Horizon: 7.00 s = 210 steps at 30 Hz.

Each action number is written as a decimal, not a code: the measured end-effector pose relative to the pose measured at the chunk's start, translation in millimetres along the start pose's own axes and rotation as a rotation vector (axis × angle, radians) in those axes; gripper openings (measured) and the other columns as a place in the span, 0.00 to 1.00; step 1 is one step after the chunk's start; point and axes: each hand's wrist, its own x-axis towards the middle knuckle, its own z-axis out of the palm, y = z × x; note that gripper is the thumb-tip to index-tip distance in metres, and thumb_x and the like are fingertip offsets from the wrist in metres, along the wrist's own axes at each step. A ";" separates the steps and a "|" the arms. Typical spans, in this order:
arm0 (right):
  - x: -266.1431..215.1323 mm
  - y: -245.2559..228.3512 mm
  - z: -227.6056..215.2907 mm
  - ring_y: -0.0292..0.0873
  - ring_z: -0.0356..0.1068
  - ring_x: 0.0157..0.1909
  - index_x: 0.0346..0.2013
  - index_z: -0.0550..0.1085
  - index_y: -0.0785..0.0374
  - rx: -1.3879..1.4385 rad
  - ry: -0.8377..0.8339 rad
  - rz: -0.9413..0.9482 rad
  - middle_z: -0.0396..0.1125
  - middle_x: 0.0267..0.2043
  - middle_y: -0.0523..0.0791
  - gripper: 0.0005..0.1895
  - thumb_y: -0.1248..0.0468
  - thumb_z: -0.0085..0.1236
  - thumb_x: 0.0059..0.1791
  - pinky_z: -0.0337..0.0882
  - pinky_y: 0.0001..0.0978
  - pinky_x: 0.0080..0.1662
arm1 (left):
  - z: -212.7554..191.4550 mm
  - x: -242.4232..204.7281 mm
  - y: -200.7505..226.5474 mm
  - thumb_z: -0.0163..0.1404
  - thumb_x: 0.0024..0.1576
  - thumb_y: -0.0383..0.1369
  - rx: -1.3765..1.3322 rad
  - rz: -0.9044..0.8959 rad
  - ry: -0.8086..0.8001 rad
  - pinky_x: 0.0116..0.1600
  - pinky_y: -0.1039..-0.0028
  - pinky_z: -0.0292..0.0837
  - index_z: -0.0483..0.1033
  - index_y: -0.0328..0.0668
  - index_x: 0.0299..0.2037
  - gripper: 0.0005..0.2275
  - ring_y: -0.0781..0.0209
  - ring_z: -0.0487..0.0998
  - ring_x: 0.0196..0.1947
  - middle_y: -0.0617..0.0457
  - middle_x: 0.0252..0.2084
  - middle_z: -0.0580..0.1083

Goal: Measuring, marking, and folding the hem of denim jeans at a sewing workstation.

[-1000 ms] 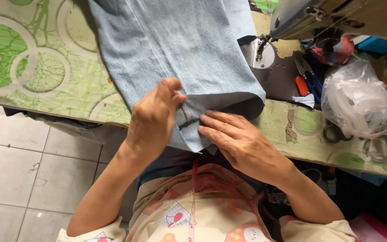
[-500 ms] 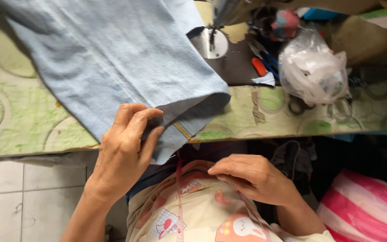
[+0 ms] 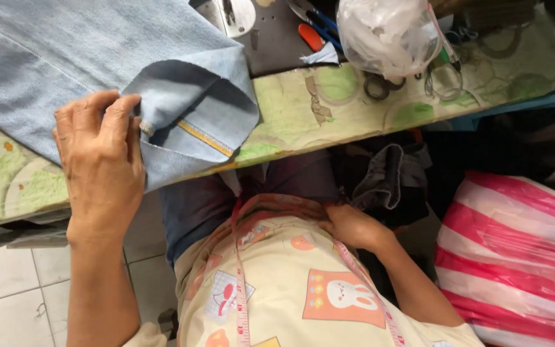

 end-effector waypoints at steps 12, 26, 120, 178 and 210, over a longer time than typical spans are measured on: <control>-36.4 -83.5 -71.2 0.44 0.76 0.45 0.48 0.73 0.61 0.111 0.463 -0.604 0.76 0.45 0.45 0.12 0.66 0.44 0.54 0.71 0.35 0.48 | -10.2 -8.9 24.9 0.48 0.71 0.31 0.092 0.133 0.047 0.72 0.51 0.60 0.78 0.27 0.55 0.11 0.40 0.80 0.56 0.37 0.52 0.80; -111.4 -128.6 -120.6 0.40 0.78 0.46 0.58 0.69 0.64 0.032 0.771 -1.027 0.73 0.53 0.48 0.14 0.69 0.47 0.57 0.73 0.28 0.52 | -64.3 -27.6 63.5 0.43 0.67 0.33 -0.978 -0.117 -0.414 0.32 0.79 0.65 0.71 0.41 0.37 0.08 0.70 0.70 0.23 0.59 0.26 0.73; -46.2 -205.8 -169.7 0.33 0.68 0.30 0.43 0.77 0.63 0.143 0.733 -0.936 0.74 0.34 0.41 0.05 0.70 0.57 0.53 0.67 0.24 0.35 | -58.7 -3.0 21.4 0.48 0.67 0.28 -0.177 0.027 0.090 0.48 0.59 0.63 0.73 0.35 0.41 0.05 0.47 0.71 0.35 0.45 0.34 0.72; -63.2 -234.3 -130.1 0.41 0.67 0.29 0.59 0.73 0.69 -0.855 1.045 -0.938 0.68 0.40 0.44 0.17 0.71 0.44 0.58 0.67 0.31 0.33 | 3.8 -14.3 15.3 0.34 0.69 0.49 -0.077 0.156 0.000 0.70 0.55 0.64 0.73 0.27 0.59 0.28 0.42 0.73 0.63 0.37 0.62 0.72; 9.2 -98.5 -232.7 0.57 0.71 0.48 0.55 0.78 0.67 -0.585 1.184 -0.506 0.71 0.47 0.53 0.09 0.74 0.58 0.59 0.70 0.49 0.50 | -0.8 -9.0 18.3 0.32 0.70 0.46 -0.052 0.166 0.000 0.68 0.53 0.67 0.75 0.33 0.50 0.23 0.40 0.74 0.62 0.34 0.59 0.73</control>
